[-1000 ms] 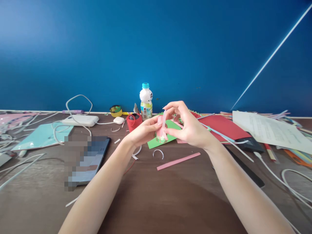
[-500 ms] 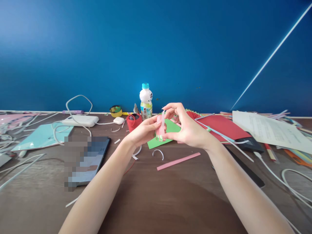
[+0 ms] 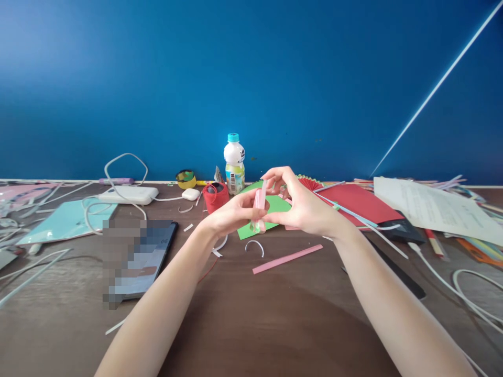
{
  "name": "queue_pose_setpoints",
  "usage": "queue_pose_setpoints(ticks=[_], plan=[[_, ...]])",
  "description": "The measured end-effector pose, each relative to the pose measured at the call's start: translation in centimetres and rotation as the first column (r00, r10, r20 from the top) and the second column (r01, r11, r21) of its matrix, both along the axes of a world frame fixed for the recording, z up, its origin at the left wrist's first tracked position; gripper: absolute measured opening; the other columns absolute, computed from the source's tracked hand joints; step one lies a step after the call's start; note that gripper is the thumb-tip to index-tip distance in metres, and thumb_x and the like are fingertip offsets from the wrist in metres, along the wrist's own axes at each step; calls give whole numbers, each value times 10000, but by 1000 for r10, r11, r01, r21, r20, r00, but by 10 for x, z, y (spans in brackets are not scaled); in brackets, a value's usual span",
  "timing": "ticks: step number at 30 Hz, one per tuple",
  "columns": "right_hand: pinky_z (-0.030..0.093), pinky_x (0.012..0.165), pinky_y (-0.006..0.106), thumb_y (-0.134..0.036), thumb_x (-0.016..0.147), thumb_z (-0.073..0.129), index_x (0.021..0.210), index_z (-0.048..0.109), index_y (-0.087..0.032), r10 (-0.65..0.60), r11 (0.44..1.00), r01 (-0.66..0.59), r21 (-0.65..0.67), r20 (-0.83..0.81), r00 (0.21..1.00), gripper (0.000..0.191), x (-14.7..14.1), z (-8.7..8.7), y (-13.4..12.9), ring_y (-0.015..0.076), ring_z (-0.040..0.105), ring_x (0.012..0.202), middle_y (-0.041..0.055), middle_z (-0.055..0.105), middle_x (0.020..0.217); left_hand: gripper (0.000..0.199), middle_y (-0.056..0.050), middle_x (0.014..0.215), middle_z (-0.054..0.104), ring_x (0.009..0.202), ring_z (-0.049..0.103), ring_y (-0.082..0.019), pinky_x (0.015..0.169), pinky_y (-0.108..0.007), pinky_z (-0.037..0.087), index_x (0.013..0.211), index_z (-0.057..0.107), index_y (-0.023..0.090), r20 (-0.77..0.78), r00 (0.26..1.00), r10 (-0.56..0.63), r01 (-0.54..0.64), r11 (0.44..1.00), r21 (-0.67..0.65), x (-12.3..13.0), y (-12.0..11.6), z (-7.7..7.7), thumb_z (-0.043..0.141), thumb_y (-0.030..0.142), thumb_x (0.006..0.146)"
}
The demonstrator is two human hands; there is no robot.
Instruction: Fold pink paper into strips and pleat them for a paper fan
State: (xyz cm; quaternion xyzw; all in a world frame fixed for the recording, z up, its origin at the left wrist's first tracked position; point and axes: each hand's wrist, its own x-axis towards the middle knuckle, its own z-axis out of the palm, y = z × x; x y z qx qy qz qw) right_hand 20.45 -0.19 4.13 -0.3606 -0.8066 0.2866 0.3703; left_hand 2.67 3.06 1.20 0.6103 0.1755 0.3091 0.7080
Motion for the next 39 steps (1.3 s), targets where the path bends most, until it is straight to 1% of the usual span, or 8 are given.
queue_pose_setpoints(ticks=[3, 7, 10, 19, 26, 30, 34, 39], plan=[[442, 814, 341, -312, 754, 621, 1040, 440, -234, -21, 1000, 21, 8, -19, 1000, 346, 1, 3, 0, 175, 507, 975, 45, 494, 1073, 297, 37, 695, 511, 549, 505, -55, 530, -207, 401, 951, 546, 166, -54, 998, 22, -20, 999, 34, 0, -2, 2, 658, 171, 677], [431, 704, 315, -299, 836, 510, 868, 534, -191, -129, 989, 136, 65, -92, 987, 115, 1, 4, 3, 150, 536, 785, 31, 581, 889, 188, 50, 654, 462, 541, 497, -60, 497, -205, 382, 774, 488, 163, -166, 986, 23, -9, 996, 87, 2, -7, 6, 646, 190, 675], [433, 655, 304, -279, 818, 531, 797, 560, -180, -184, 980, 191, 48, -122, 975, 106, 0, 3, 6, 145, 549, 713, 21, 599, 801, 228, 57, 663, 456, 534, 510, -64, 492, -212, 382, 766, 449, 171, -234, 972, 27, 3, 992, 127, 3, -10, 10, 652, 194, 664], [434, 643, 289, -244, 790, 559, 756, 589, -174, -180, 981, 186, 47, -106, 978, 83, 1, 3, 5, 137, 563, 683, 11, 625, 761, 365, 60, 643, 490, 570, 509, -90, 506, -227, 360, 863, 408, 189, -334, 942, -28, 89, 982, 167, 2, -14, 10, 694, 213, 636], [404, 602, 277, -251, 782, 562, 747, 601, -175, -198, 976, 204, 74, -79, 977, 92, 2, 4, 5, 132, 539, 658, 11, 630, 751, 362, 59, 712, 392, 564, 383, -56, 498, -211, 336, 926, 414, 192, -371, 929, 5, 77, 975, 207, 1, -13, 7, 646, 142, 653], [381, 574, 267, -246, 781, 562, 745, 606, -174, -202, 974, 208, 95, -68, 977, 92, 4, 4, 6, 122, 519, 635, 4, 620, 729, 518, 51, 740, 387, 592, 366, -66, 511, -208, 335, 1112, 386, 218, -392, 919, 47, 49, 972, 231, 2, -13, 6, 611, 108, 658], [376, 576, 267, -235, 776, 566, 735, 600, -175, -192, 973, 200, 119, -73, 979, 80, 7, 6, 6, 118, 511, 632, 0, 608, 722, 682, 47, 748, 392, 624, 386, -78, 522, -203, 343, 1245, 318, 244, -327, 944, 44, 22, 981, 195, 4, -12, 5, 581, 69, 641], [381, 594, 277, -258, 780, 564, 741, 579, -178, -145, 983, 150, 101, -54, 988, 90, 9, 8, 5, 128, 509, 663, 8, 599, 750, 660, 19, 828, 435, 694, 428, -95, 543, -207, 359, 1203, 373, 250, -234, 972, 26, 2, 993, 119, 6, -10, 2, 565, 42, 607]])
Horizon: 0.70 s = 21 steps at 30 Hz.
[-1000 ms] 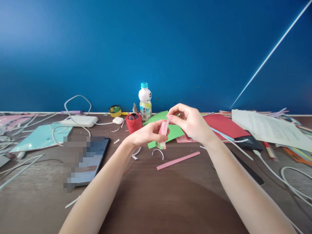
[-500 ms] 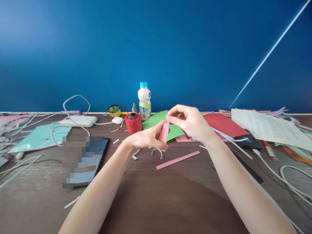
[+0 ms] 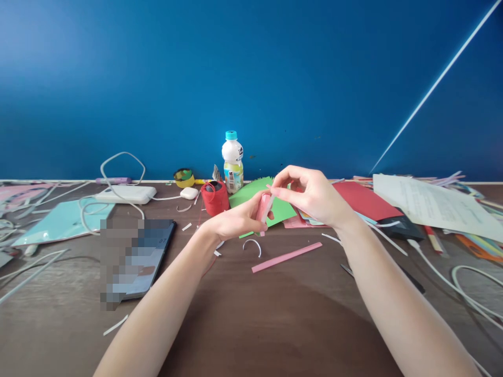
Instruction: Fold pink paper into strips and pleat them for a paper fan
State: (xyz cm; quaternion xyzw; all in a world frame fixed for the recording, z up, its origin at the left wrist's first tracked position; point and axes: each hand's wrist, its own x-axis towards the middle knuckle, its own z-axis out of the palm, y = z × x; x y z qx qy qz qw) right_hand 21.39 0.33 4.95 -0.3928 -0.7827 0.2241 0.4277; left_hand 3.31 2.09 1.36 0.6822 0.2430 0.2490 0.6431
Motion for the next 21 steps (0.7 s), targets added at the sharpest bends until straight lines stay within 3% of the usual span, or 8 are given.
queue_pose_setpoints(ticks=[8, 12, 21], plan=[[387, 656, 288, -220, 693, 617, 857, 446, -213, 42, 995, -28, -96, 140, 989, 237, -4, -1, -5, 156, 491, 796, 13, 526, 901, 682, 70, 663, 407, 559, 346, -61, 516, -207, 302, 1250, 305, 190, -39, 999, -33, 32, 999, -26, 2, -5, 6, 508, 7, 626], [400, 709, 304, -208, 720, 559, 875, 418, -215, 53, 994, -38, -104, 139, 989, 210, -5, -2, -5, 168, 494, 865, 30, 505, 973, 667, 87, 607, 375, 540, 320, -60, 514, -208, 290, 1251, 294, 180, -89, 995, -48, 50, 999, 12, 2, -5, 8, 503, 5, 642], [402, 649, 294, -268, 744, 574, 866, 431, -230, 36, 988, -11, -157, 153, 988, 191, -3, -3, -4, 158, 484, 799, 22, 504, 941, 572, 65, 678, 387, 603, 353, -70, 547, -222, 319, 1169, 362, 191, -127, 991, -41, 47, 998, 41, 2, -6, 7, 546, 55, 644]])
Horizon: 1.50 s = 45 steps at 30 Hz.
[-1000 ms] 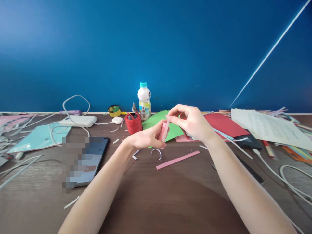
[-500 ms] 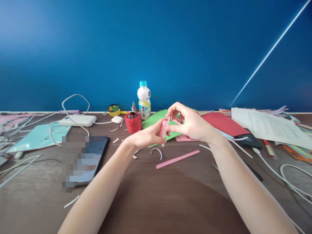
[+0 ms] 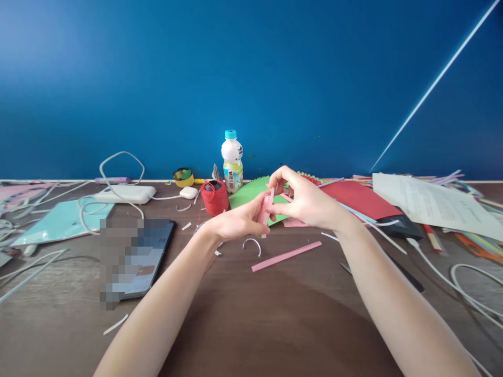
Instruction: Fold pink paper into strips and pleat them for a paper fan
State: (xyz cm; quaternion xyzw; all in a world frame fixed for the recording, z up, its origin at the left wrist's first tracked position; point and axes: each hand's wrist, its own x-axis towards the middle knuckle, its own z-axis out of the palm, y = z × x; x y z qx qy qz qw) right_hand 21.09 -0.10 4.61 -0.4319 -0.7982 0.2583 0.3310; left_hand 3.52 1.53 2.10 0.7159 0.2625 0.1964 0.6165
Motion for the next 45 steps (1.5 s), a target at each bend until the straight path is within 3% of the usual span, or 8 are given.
queue_pose_setpoints(ticks=[6, 14, 24, 28, 31, 35, 40, 45], plan=[[389, 640, 285, -274, 777, 568, 807, 507, -199, 15, 999, -13, 44, -48, 999, 101, 4, 0, 6, 141, 498, 737, 11, 569, 828, 496, 23, 816, 412, 726, 404, -92, 579, -219, 363, 1089, 388, 196, -1, 1000, -8, 8, 1000, -2, 0, 0, -2, 562, 90, 637], [402, 628, 290, -237, 763, 579, 761, 575, -177, -47, 998, 53, 40, -125, 991, 59, 3, -3, 9, 143, 547, 701, 16, 625, 787, 343, 3, 884, 432, 687, 414, -75, 553, -211, 363, 935, 408, 185, -47, 999, -27, 28, 999, 27, -1, 0, -1, 568, 112, 641], [393, 618, 287, -290, 768, 591, 744, 615, -178, -12, 998, 20, 63, -121, 993, 117, 4, -3, 12, 126, 507, 686, 20, 582, 828, 308, 8, 859, 436, 637, 379, -69, 519, -211, 321, 961, 443, 177, -137, 991, 5, 19, 985, 169, -3, 0, 5, 508, 100, 670], [414, 660, 294, -306, 746, 626, 923, 589, -201, -6, 998, 17, 54, -194, 981, 209, 6, -7, 16, 136, 516, 742, 17, 553, 873, 347, 29, 765, 408, 611, 364, -73, 505, -210, 303, 1004, 445, 182, -178, 983, 53, -12, 973, 229, -3, -1, 5, 486, 92, 672], [404, 655, 283, -288, 721, 658, 877, 571, -198, -19, 994, 45, 105, -234, 972, 200, 5, -8, 16, 132, 512, 728, 4, 557, 825, 421, 1, 842, 453, 648, 399, -85, 525, -216, 334, 1064, 442, 180, -174, 981, 83, -33, 960, 277, -1, -1, 5, 481, 84, 656], [377, 607, 282, -318, 775, 600, 719, 609, -182, -9, 996, 25, 89, -175, 985, 148, 2, -4, 12, 122, 493, 648, 9, 585, 762, 469, -27, 909, 477, 705, 427, -103, 564, -228, 370, 1107, 421, 180, -164, 977, 134, -74, 941, 330, 0, 0, 5, 460, 77, 651], [385, 650, 296, -377, 810, 544, 769, 649, -198, 73, 995, -65, 81, -90, 993, 212, 4, -1, 8, 157, 525, 755, 33, 604, 867, 354, 19, 737, 377, 678, 379, -104, 561, -229, 345, 977, 433, 168, -191, 955, 228, -134, 903, 408, -1, 1, 4, 455, 60, 641], [358, 583, 271, -312, 775, 584, 832, 603, -198, 58, 997, -59, 42, 9, 998, 129, 2, -1, 6, 121, 467, 644, 15, 597, 833, 311, 37, 703, 322, 629, 332, -89, 559, -230, 325, 955, 428, 166, -209, 950, 234, -122, 889, 442, 0, 0, 4, 459, 67, 661]])
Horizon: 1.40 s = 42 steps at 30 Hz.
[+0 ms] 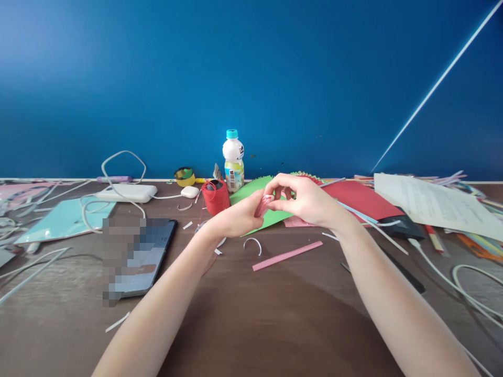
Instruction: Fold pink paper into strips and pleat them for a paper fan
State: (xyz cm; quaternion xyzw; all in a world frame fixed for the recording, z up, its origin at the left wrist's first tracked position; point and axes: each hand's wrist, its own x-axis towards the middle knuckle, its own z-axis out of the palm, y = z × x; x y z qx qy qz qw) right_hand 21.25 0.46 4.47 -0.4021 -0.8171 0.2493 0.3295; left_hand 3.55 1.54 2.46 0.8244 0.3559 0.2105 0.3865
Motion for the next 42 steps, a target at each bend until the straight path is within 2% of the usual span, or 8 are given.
queue_pose_setpoints(ticks=[5, 10, 16, 22, 27, 34, 38, 42], plan=[[344, 599, 273, -307, 789, 575, 752, 606, -189, -34, 995, 37, 89, -37, 999, 128, -2, -5, 4, 121, 461, 655, 8, 597, 783, 508, -8, 873, 475, 761, 455, -129, 655, -258, 381, 1171, 385, 173, -14, 1000, 15, -14, 998, 61, 0, -1, 1, 517, 143, 682], [351, 615, 287, -389, 774, 594, 748, 605, -184, -76, 992, 83, 90, -78, 994, 208, 1, -9, 9, 135, 481, 670, 23, 616, 782, 404, -40, 955, 568, 826, 528, -183, 694, -302, 403, 1078, 466, 170, -223, 973, 65, -59, 998, 33, -7, -1, 10, 555, 289, 703], [391, 645, 298, -415, 738, 627, 762, 596, -180, -52, 999, 50, -19, -104, 993, 238, 4, -12, 15, 150, 530, 713, 29, 620, 789, 406, -73, 1118, 594, 951, 573, -172, 729, -274, 431, 1175, 421, 187, -112, 989, -93, 82, 992, -99, -9, -1, 9, 412, 167, 770], [452, 710, 338, -363, 738, 629, 881, 561, -178, -8, 969, -38, -244, -184, 983, 244, 11, -25, 25, 166, 596, 739, 31, 645, 757, 605, -84, 1219, 551, 1002, 548, -204, 787, -277, 406, 1324, 323, 214, -303, 946, 113, -120, 993, -4, -15, 3, 12, 490, 365, 763], [451, 777, 339, -292, 728, 632, 902, 546, -187, 74, 898, -141, -416, -172, 982, 221, 20, -35, 35, 162, 602, 810, 34, 650, 822, 296, -72, 803, 663, 656, 566, -172, 596, -261, 392, 808, 630, 147, -646, 720, 253, -308, 951, 29, -38, 12, 16, 499, 397, 717], [383, 612, 292, -270, 736, 531, 889, 498, -197, -46, 902, 83, -423, 96, 994, 173, 19, -43, 38, 156, 546, 664, -2, 595, 723, 180, -23, 421, 537, 463, 498, -155, 481, -277, 361, 488, 529, 156, -786, 594, 174, -401, 910, -102, -40, 22, -11, 664, 271, 518], [375, 589, 291, -221, 716, 493, 904, 494, -196, -152, 924, 222, -312, 234, 960, 189, 21, -48, 39, 151, 531, 655, 42, 593, 882, 125, -4, 393, 495, 428, 463, -134, 474, -278, 344, 488, 506, 162, -760, 635, 137, -371, 918, -145, -43, 25, -13, 611, 204, 542], [403, 658, 321, -159, 703, 472, 927, 537, -182, -295, 946, 314, -79, 184, 937, 235, 19, -46, 38, 184, 548, 786, 87, 546, 1007, 98, -13, 626, 597, 563, 500, -115, 518, -234, 344, 609, 570, 161, -574, 815, 79, -192, 971, -140, -49, 21, 6, 570, 258, 624]])
